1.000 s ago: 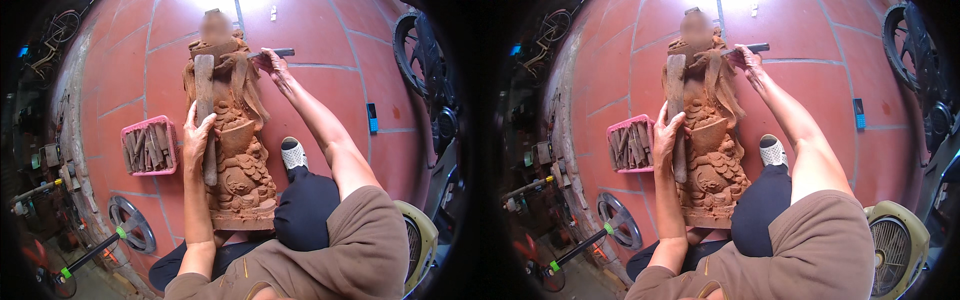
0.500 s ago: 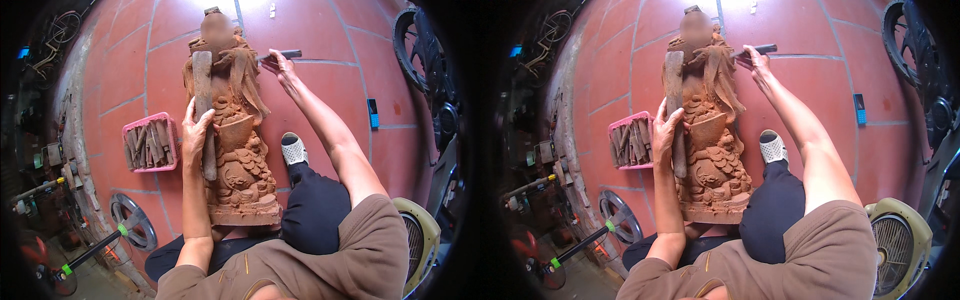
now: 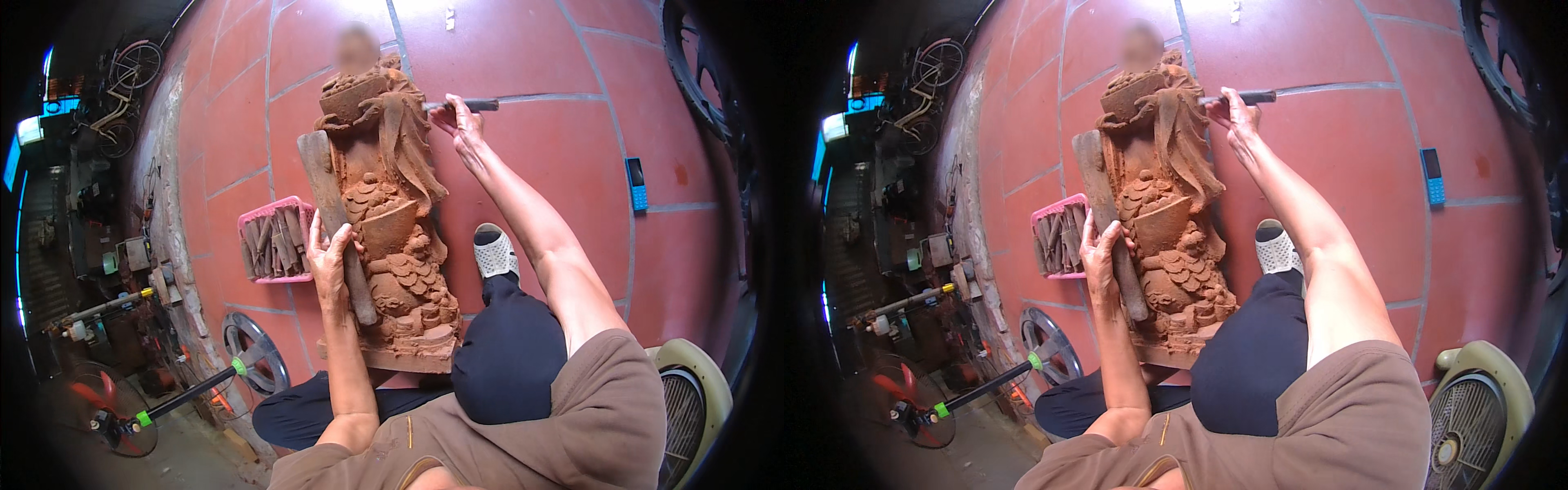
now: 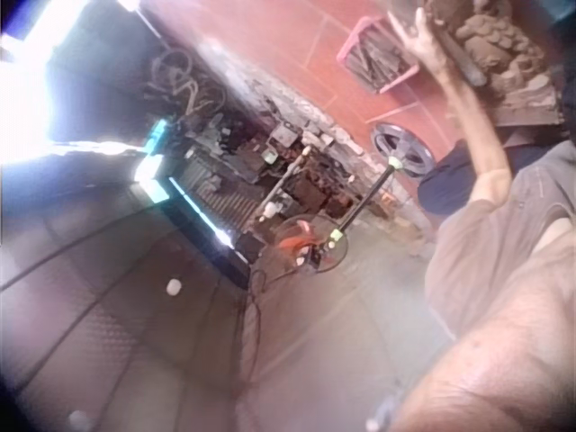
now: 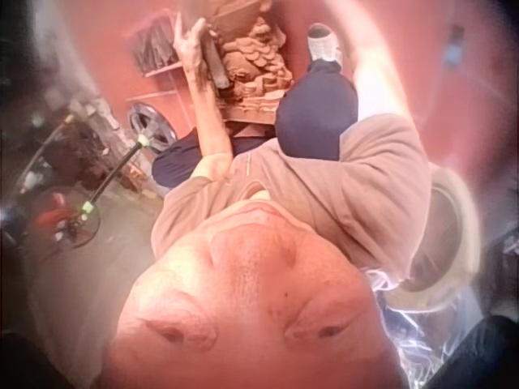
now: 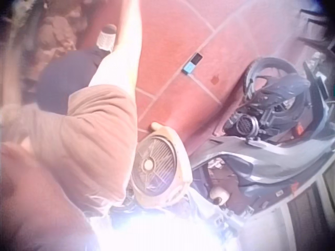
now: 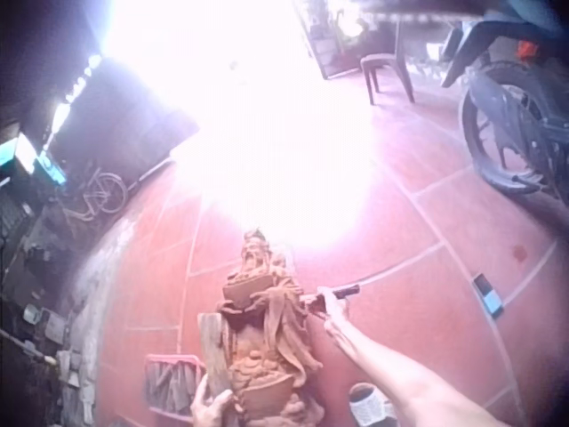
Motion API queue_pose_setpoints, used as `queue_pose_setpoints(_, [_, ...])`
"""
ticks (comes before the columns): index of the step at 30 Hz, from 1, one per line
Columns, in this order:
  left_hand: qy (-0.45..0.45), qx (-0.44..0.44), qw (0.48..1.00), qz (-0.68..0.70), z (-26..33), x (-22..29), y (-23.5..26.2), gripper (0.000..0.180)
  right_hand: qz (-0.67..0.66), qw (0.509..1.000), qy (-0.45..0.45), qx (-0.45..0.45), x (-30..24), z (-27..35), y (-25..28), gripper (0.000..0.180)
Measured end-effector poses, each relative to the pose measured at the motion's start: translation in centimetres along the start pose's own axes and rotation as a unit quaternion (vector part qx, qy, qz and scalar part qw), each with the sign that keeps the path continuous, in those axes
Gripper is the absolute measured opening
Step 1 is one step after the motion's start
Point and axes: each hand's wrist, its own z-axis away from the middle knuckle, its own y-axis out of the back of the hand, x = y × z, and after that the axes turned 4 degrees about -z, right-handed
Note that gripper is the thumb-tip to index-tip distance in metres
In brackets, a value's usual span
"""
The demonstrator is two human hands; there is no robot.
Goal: The person sits on the floor and carves a wooden sculpture using a chisel and mallet. They repeatedly strike the chisel to shape details on the figure and occasionally adjust the sculpture's position.
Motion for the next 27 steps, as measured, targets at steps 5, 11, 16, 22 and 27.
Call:
queue_pose_setpoints(5, [0.016,-0.012,1.0,0.002,-0.7,-0.4,-0.3,0.074,-0.05,0.998,-0.01,-0.043,0.1,0.0,-3.6,0.022])
queue_pose_setpoints(11, [-0.006,-0.023,0.999,-0.039,-0.3,0.0,-0.5,0.058,0.059,0.997,0.044,-0.007,-0.7,0.9,-1.7,0.017])
queue_pose_setpoints(16, [-0.002,-0.026,0.999,-0.018,-0.5,-0.3,0.1,0.062,0.008,1.0,0.025,0.007,-1.0,0.3,-1.7,0.021])
queue_pose_setpoints(22, [0.015,-0.033,0.999,-0.002,-0.6,-0.2,0.2,0.061,0.052,0.998,-0.026,-0.026,-0.3,1.3,-2.4,0.02])
queue_pose_setpoints(27, [-0.01,-0.042,0.999,0.0,-0.8,-0.5,0.2,0.052,0.101,0.995,0.009,0.014,-1.3,0.6,-0.6,0.02])
